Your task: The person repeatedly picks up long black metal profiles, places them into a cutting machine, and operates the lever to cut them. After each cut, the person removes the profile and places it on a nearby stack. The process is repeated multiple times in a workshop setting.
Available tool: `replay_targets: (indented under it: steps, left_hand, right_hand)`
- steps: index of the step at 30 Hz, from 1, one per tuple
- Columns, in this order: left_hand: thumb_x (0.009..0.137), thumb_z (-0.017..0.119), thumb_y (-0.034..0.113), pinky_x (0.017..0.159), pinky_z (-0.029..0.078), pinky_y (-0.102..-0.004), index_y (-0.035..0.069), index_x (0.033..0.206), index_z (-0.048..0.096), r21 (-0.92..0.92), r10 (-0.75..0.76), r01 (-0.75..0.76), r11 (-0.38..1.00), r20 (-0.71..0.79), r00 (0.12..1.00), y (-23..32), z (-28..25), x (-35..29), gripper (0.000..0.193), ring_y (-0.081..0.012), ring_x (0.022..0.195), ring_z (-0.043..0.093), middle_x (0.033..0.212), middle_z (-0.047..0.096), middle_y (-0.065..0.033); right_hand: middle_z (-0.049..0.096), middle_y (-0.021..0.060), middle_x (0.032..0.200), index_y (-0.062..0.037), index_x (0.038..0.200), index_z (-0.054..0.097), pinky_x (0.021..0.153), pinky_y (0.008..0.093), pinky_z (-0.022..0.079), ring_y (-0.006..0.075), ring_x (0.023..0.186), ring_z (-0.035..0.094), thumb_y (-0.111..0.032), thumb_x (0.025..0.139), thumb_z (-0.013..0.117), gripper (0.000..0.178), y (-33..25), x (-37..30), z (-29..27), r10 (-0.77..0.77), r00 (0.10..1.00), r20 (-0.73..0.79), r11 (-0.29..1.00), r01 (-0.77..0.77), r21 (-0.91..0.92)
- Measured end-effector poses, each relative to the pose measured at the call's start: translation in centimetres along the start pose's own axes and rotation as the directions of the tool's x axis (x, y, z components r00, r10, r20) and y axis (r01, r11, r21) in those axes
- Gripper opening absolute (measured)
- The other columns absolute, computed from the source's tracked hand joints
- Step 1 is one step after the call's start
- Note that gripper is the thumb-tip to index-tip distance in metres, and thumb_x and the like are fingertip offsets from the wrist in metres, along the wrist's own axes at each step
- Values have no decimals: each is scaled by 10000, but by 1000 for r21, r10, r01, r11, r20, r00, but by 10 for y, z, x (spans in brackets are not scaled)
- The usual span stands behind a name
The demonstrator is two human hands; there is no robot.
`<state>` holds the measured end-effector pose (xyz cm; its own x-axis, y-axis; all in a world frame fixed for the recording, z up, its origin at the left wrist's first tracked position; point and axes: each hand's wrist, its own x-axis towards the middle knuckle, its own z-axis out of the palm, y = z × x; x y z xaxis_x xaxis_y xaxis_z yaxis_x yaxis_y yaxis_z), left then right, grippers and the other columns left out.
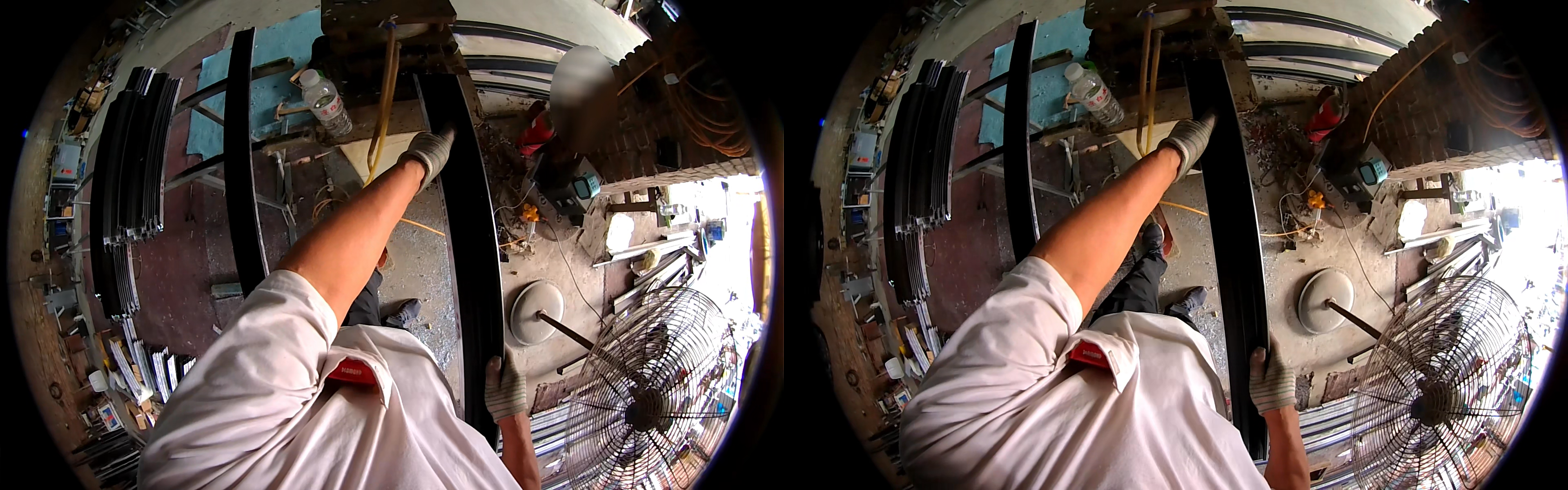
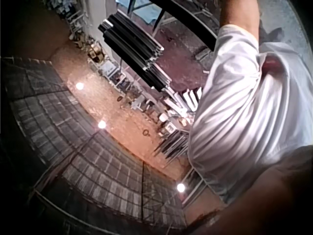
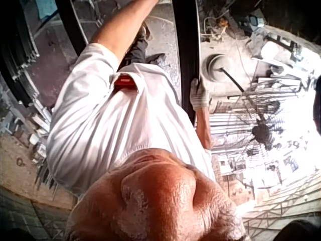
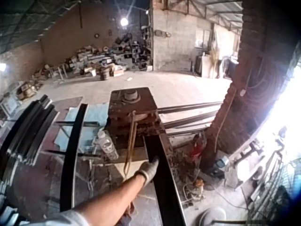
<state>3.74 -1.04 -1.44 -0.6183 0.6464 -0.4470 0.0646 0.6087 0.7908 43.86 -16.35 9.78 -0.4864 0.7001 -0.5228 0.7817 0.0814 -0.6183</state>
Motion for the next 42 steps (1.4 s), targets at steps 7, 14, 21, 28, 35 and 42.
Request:
replay_targets:
  steps: [7,14,21,28,35,42]
  left_hand:
    - [878,412,668,1005,394,-371,-38,1269,529,5,-26,26,1000,9,1000,-5,-1,5,816,-322,1235,504,1282,556,-227]
    - [871,392,688,948,433,-401,-50,1174,590,35,-38,37,999,17,999,6,-7,0,822,-355,1160,553,1154,610,-270]
    - [895,322,676,895,469,-435,-61,1061,642,173,9,-1,985,-48,999,-2,7,-13,821,-384,1056,600,1008,647,-291]
    - [875,318,709,881,470,-414,-73,1090,617,146,20,-19,989,-4,1000,-5,-4,8,864,-375,1051,607,996,658,-270]
    - [861,338,723,904,460,-416,-88,1142,579,56,7,-6,998,-8,1000,-1,-4,7,892,-368,1089,588,1076,633,-278]
    - [866,306,724,910,460,-418,-99,1153,567,124,-27,22,992,35,999,9,-11,-1,910,-371,1097,582,1083,624,-293]
  right_hand:
    - [624,253,1003,-58,1317,450,806,436,491,405,934,626,-320,993,386,422,-11,0,1,24,1000,-16,998,-25,-62]
    - [626,250,997,-60,1306,462,798,435,492,397,928,631,-333,991,392,422,-3,-1,1,53,999,-3,998,-53,-43]
    - [641,251,939,-87,1309,453,738,484,501,437,882,635,-407,982,373,464,6,-9,-7,110,994,-14,988,-111,-111]
    - [635,261,917,-76,1310,441,729,496,498,457,863,623,-369,979,389,445,-3,6,0,23,1000,-11,995,-24,-96]
    - [637,255,918,-77,1312,444,733,479,500,443,855,633,-344,981,391,429,-6,8,3,61,998,-7,992,-61,-114]
    - [633,270,896,-80,1327,435,727,492,498,454,844,630,-372,978,386,458,-9,9,3,101,995,-9,987,-101,-124]
